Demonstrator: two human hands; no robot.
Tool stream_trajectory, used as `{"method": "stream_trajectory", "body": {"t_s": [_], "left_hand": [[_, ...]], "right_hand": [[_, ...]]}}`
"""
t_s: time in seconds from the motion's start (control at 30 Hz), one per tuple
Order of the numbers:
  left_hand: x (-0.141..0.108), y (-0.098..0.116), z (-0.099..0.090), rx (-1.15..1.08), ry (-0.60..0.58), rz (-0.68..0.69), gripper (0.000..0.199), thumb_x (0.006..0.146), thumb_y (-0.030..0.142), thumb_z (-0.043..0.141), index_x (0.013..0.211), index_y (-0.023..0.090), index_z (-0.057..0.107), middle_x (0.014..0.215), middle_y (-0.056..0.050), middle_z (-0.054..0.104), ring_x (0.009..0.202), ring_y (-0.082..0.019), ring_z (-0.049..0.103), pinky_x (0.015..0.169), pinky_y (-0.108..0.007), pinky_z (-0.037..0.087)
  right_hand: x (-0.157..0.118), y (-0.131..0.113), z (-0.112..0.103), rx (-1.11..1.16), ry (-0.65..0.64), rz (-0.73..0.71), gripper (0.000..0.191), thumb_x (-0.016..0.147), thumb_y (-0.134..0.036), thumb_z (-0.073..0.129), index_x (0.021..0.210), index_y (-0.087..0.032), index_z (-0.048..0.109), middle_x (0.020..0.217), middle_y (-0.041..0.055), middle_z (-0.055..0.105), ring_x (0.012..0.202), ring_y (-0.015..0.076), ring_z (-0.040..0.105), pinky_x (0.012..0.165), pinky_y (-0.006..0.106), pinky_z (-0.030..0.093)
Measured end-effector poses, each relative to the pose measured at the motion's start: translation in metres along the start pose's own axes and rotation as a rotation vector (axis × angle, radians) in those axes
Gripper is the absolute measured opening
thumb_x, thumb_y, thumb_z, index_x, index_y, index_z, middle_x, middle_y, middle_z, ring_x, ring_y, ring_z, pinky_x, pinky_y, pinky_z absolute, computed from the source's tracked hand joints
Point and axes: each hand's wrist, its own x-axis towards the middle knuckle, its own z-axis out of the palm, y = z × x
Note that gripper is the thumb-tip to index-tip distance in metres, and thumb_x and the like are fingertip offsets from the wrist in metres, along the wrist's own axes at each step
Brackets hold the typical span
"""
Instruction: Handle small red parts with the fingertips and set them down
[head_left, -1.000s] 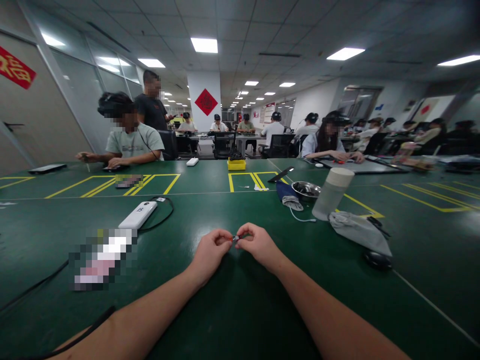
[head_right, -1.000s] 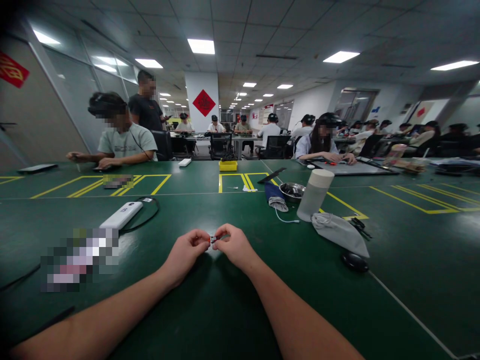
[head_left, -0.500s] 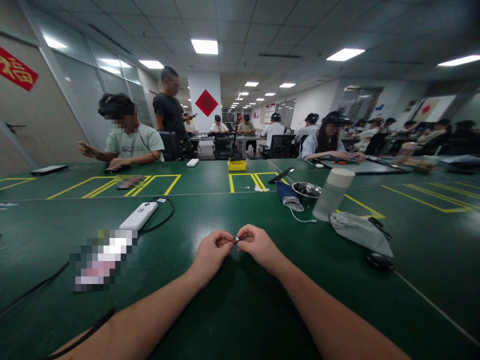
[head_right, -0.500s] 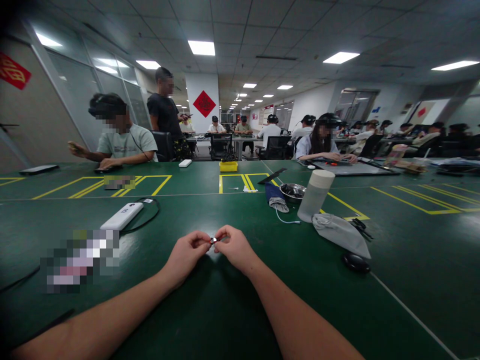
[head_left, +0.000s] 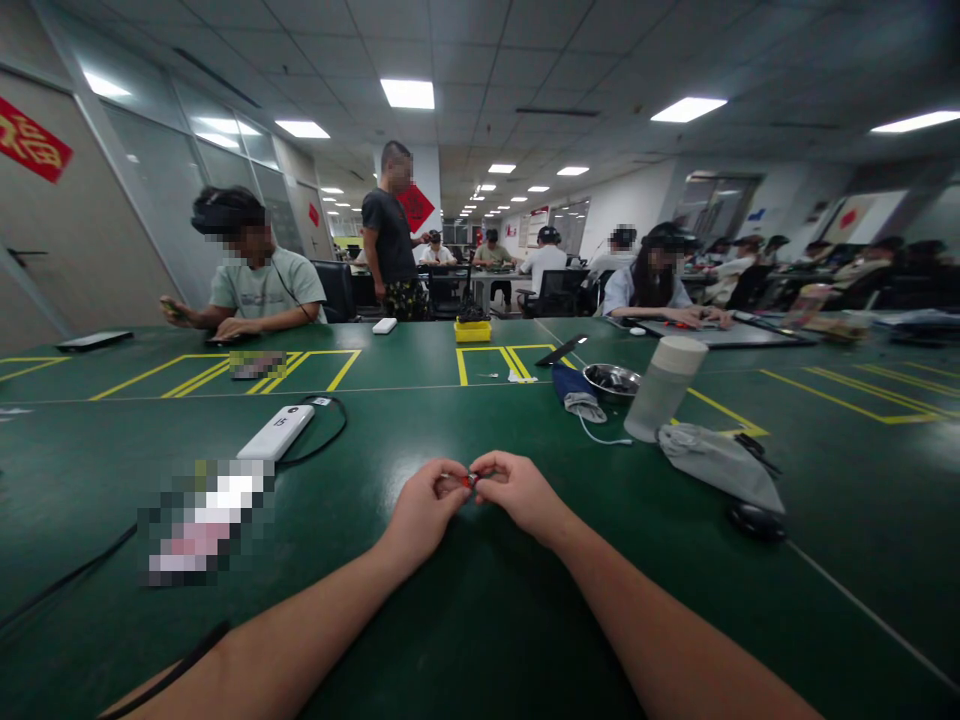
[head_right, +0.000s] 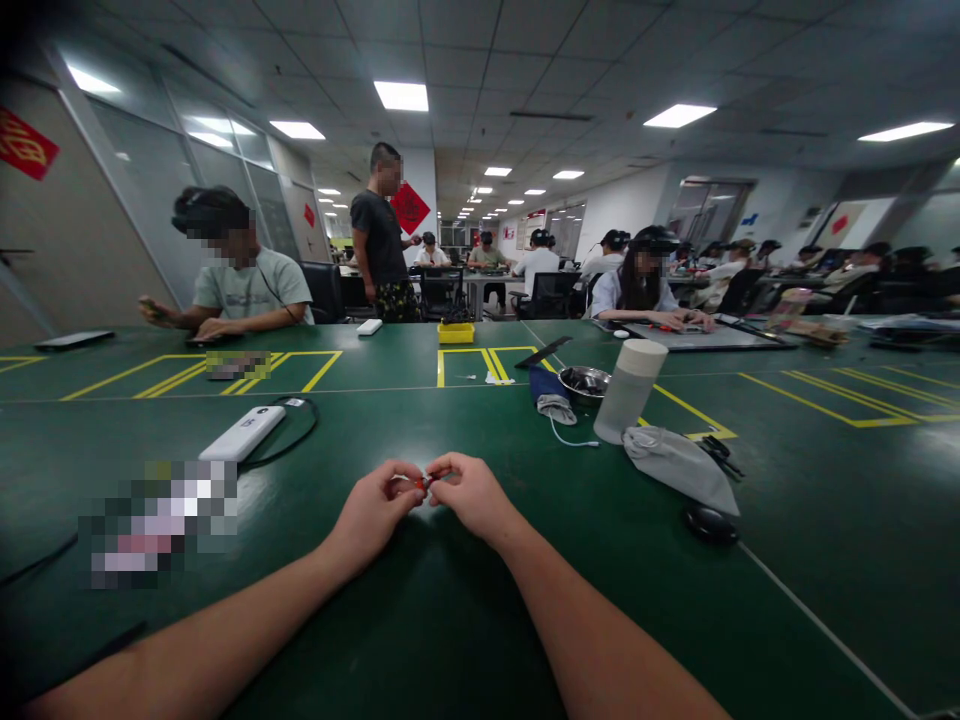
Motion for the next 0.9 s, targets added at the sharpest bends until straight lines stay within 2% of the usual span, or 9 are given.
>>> {"method": "stream_trajectory", "body": {"t_s": [0.13,0.37,0.57,0.7,0.8,0.9], "left_hand": [[-0.003,0.002,0.0006,0.038,-0.022,0.05,0.012,0.075,0.02,0.062,0.086,0.018,0.059,0.075,-0.001,0.065,0.067,-0.015,0.062,0.063,-0.026,0.047],[-0.004,0.0011,0.0031,0.077,-0.035,0.078,0.016,0.074,0.018,0.064,0.088,0.018,0.056,0.072,0.001,0.06,0.066,-0.014,0.058,0.063,-0.026,0.046],[-0.0045,0.0002,0.0051,0.19,0.108,0.229,0.027,0.071,0.015,0.065,0.094,0.019,0.054,0.083,-0.001,0.056,0.074,-0.014,0.055,0.071,-0.027,0.045],[-0.0051,0.0028,0.0043,0.222,0.125,0.199,0.03,0.07,0.014,0.064,0.099,0.019,0.055,0.083,-0.001,0.056,0.075,-0.015,0.055,0.071,-0.028,0.045],[-0.0051,0.0067,0.0032,0.229,0.1,0.165,0.023,0.07,0.016,0.064,0.092,0.019,0.058,0.079,0.0,0.057,0.072,-0.015,0.055,0.068,-0.027,0.044],[-0.0053,0.0097,0.0025,0.279,0.092,0.201,0.018,0.072,0.017,0.063,0.089,0.019,0.059,0.078,0.0,0.057,0.071,-0.015,0.054,0.067,-0.026,0.042]], "right_hand": [[0.0007,0.0026,-0.0002,0.003,0.0,-0.013,0.027,0.072,-0.018,0.059,0.098,-0.013,0.065,0.082,0.0039,0.066,0.063,0.0127,0.061,0.065,0.027,0.05],[-0.0002,0.0011,-0.0016,0.035,-0.109,-0.02,0.026,0.073,-0.019,0.058,0.096,-0.014,0.069,0.079,0.0032,0.068,0.066,0.0127,0.06,0.069,0.028,0.049],[-0.0032,-0.0052,-0.0013,0.119,-0.165,-0.005,0.029,0.075,-0.02,0.056,0.102,-0.014,0.068,0.082,0.0036,0.068,0.066,0.0116,0.059,0.069,0.028,0.049],[-0.0031,-0.0054,0.0021,0.162,-0.158,-0.01,0.036,0.073,-0.018,0.06,0.108,-0.016,0.064,0.089,0.0047,0.068,0.071,0.0131,0.062,0.071,0.029,0.05],[-0.0031,-0.0052,0.0042,0.172,-0.143,0.001,0.031,0.071,-0.019,0.063,0.102,-0.016,0.064,0.089,0.005,0.069,0.075,0.0146,0.064,0.072,0.029,0.051],[-0.0044,-0.0055,0.0054,0.216,-0.139,0.02,0.028,0.07,-0.022,0.068,0.096,-0.015,0.061,0.088,0.0048,0.069,0.077,0.0154,0.065,0.073,0.03,0.051]]}}
